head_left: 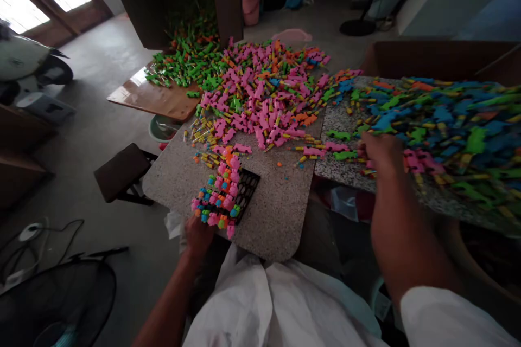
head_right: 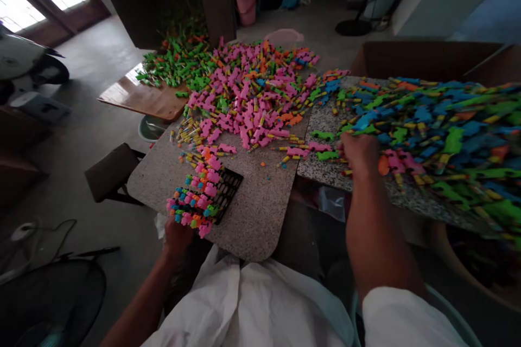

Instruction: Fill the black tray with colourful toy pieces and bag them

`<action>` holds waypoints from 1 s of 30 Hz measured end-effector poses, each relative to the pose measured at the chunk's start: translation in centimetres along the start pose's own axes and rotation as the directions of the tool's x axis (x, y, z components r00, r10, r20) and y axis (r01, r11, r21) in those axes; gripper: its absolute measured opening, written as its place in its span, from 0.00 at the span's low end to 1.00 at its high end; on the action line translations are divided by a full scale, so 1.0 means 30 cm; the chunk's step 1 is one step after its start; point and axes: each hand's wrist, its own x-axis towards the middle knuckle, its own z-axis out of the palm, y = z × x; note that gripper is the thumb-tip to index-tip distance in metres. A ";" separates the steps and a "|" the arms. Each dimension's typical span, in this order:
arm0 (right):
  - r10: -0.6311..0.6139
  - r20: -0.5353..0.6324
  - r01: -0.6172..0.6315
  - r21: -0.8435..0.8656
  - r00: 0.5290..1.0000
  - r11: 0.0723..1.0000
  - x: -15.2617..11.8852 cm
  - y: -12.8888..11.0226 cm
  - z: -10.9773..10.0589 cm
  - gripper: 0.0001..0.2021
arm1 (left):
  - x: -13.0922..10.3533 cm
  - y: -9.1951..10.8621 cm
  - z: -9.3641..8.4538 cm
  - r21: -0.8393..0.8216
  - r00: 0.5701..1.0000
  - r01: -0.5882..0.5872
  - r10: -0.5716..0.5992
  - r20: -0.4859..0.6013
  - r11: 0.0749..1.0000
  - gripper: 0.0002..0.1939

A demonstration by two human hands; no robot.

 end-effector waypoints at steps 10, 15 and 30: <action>-0.491 0.616 0.002 0.622 0.616 0.783 -0.779 -0.344 0.434 0.09 | 0.008 0.037 -0.025 -0.031 0.999 0.036 -0.036 0.010 0.999 0.09; -0.597 0.646 0.298 0.520 0.476 0.800 -0.780 -0.342 0.460 0.09 | 0.009 0.042 -0.032 -0.075 0.999 0.033 -0.033 0.006 0.997 0.09; -0.197 0.593 0.457 -0.328 0.781 0.827 -0.626 -0.336 0.328 0.29 | 0.009 0.004 0.012 -0.040 1.000 0.002 -0.003 -0.011 0.999 0.08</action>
